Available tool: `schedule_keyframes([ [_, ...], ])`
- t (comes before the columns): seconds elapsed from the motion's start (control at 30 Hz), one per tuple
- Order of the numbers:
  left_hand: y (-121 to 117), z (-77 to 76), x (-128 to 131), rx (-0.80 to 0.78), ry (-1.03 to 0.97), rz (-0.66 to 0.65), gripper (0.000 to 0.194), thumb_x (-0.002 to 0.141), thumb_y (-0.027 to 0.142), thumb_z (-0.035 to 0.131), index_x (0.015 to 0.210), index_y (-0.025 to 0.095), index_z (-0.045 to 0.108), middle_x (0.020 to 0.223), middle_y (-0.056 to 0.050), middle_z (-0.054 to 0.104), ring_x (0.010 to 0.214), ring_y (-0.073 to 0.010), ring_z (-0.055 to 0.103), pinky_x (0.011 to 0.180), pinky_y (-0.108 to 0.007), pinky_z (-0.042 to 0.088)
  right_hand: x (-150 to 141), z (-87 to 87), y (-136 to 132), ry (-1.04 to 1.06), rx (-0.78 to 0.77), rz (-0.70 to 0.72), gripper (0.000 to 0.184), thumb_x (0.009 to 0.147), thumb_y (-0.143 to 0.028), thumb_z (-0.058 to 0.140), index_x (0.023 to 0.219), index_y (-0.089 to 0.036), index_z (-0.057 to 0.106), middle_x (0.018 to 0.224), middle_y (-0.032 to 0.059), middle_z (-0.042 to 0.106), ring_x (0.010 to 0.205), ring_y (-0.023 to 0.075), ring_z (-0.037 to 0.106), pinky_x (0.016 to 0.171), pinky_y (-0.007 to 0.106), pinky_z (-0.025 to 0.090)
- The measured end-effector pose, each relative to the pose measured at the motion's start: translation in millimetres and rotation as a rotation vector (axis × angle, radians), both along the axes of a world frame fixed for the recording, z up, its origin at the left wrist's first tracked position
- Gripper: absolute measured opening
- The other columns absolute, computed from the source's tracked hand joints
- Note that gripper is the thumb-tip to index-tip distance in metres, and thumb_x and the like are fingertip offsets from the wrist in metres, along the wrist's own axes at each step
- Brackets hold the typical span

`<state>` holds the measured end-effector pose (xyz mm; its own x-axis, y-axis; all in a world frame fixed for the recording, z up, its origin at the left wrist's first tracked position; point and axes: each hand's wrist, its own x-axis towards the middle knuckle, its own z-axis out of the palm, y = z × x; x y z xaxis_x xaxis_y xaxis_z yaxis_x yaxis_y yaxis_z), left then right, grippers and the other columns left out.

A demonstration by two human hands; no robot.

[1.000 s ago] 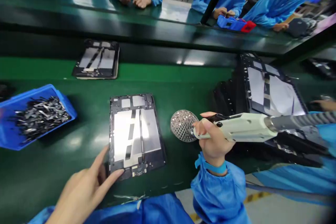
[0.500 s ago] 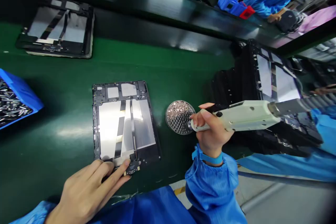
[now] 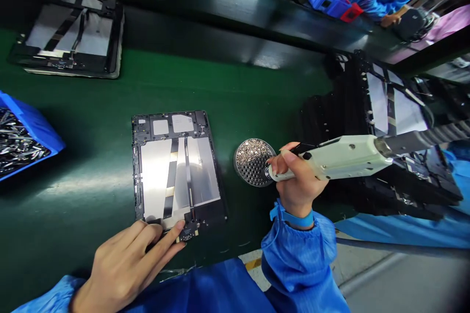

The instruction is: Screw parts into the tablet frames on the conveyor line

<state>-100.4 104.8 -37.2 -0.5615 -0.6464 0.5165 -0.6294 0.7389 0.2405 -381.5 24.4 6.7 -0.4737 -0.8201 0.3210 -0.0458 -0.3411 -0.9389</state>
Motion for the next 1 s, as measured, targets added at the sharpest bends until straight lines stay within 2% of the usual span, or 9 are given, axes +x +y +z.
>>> schedule_keyframes([
  [0.13, -1.0, 1.3, 1.1, 0.007, -0.001, -0.008, 0.022, 0.092, 0.020, 0.061, 0.112, 0.011, 0.065, 0.070, -0.001, 0.054, 0.061, -0.0115, 0.046, 0.056, -0.026, 0.035, -1.9, 3.4, 0.0, 0.009, 0.031, -0.029, 0.007, 0.070, -0.022, 0.067, 0.074, -0.016, 0.067, 0.044, -0.0062, 0.047, 0.038, 0.0114, 0.045, 0.050, 0.030, 0.049],
  [0.23, 0.4, 2.3, 0.6, 0.020, -0.001, -0.004, 0.023, 0.091, 0.022, 0.062, 0.112, 0.012, 0.063, 0.072, 0.000, 0.056, 0.062, -0.0117, 0.047, 0.057, -0.025, 0.037, -2.8, 13.6, 7.7, -0.038, 0.054, -0.065, 0.015, 0.065, -0.027, 0.066, 0.074, -0.015, 0.065, 0.041, -0.0071, 0.043, 0.036, 0.0106, 0.041, 0.049, 0.028, 0.047],
  [0.3, 2.3, 2.7, 0.0, 0.023, 0.009, -0.005, 0.025, 0.091, 0.026, 0.064, 0.111, 0.013, 0.062, 0.074, 0.000, 0.057, 0.064, -0.0122, 0.049, 0.057, -0.025, 0.039, 3.8, 23.2, 15.6, -0.063, 0.050, -0.035, 0.017, 0.062, -0.029, 0.064, 0.073, -0.016, 0.064, 0.039, -0.0081, 0.040, 0.035, 0.0100, 0.038, 0.049, 0.027, 0.045],
  [0.37, 4.0, 2.3, 0.4, 0.016, 0.010, -0.003, 0.025, 0.092, 0.030, 0.062, 0.109, 0.012, 0.060, 0.074, 0.000, 0.058, 0.066, -0.0127, 0.050, 0.056, -0.026, 0.038, 20.2, 33.7, 24.7, -0.074, 0.070, 0.079, 0.017, 0.062, -0.027, 0.063, 0.076, -0.018, 0.065, 0.041, -0.0082, 0.040, 0.038, 0.0099, 0.038, 0.053, 0.028, 0.046],
  [0.5, 6.7, -1.5, 3.0, 0.015, -0.005, 0.016, 0.024, 0.097, 0.033, 0.053, 0.107, 0.013, 0.061, 0.078, -0.002, 0.059, 0.072, -0.0138, 0.051, 0.056, -0.026, 0.037, 72.6, 52.8, 48.3, -0.043, 0.144, 0.491, 0.016, 0.072, -0.025, 0.067, 0.087, -0.019, 0.068, 0.049, -0.0055, 0.048, 0.046, 0.0121, 0.046, 0.061, 0.033, 0.047],
  [0.57, 8.3, -3.2, 3.5, 0.035, -0.020, 0.013, 0.025, 0.098, 0.034, 0.051, 0.106, 0.013, 0.062, 0.081, -0.003, 0.059, 0.075, -0.0144, 0.051, 0.056, -0.027, 0.036, 95.7, 57.4, 60.2, -0.004, 0.190, 0.616, 0.015, 0.077, -0.026, 0.067, 0.090, -0.020, 0.068, 0.052, -0.0047, 0.051, 0.049, 0.0129, 0.049, 0.061, 0.034, 0.045],
  [0.7, 10.6, -4.7, 2.6, 0.065, 0.000, -0.014, 0.025, 0.097, 0.033, 0.051, 0.100, 0.012, 0.065, 0.083, -0.004, 0.059, 0.076, -0.0151, 0.051, 0.055, -0.029, 0.036, 116.6, 53.2, 71.7, 0.058, 0.267, 0.695, 0.014, 0.079, -0.025, 0.066, 0.092, -0.021, 0.067, 0.057, -0.0042, 0.053, 0.051, 0.0143, 0.052, 0.061, 0.034, 0.044],
  [0.83, 11.6, -6.2, 1.3, 0.069, 0.041, -0.014, 0.028, 0.099, 0.030, 0.046, 0.092, 0.011, 0.066, 0.083, -0.005, 0.059, 0.077, -0.0153, 0.051, 0.054, -0.029, 0.035, 118.6, 41.8, 69.7, 0.057, 0.211, 0.773, 0.017, 0.079, -0.022, 0.061, 0.094, -0.018, 0.066, 0.054, -0.0049, 0.051, 0.049, 0.0131, 0.049, 0.061, 0.034, 0.044],
  [1.0, 12.5, -7.6, 0.1, 0.089, 0.047, -0.019, 0.029, 0.100, 0.027, 0.044, 0.090, 0.011, 0.067, 0.084, -0.006, 0.060, 0.079, -0.0155, 0.052, 0.054, -0.029, 0.032, 118.0, 33.7, 67.0, 0.021, 0.179, 0.800, 0.020, 0.077, -0.020, 0.057, 0.094, -0.015, 0.066, 0.053, -0.0049, 0.048, 0.046, 0.0118, 0.045, 0.056, 0.031, 0.039],
])
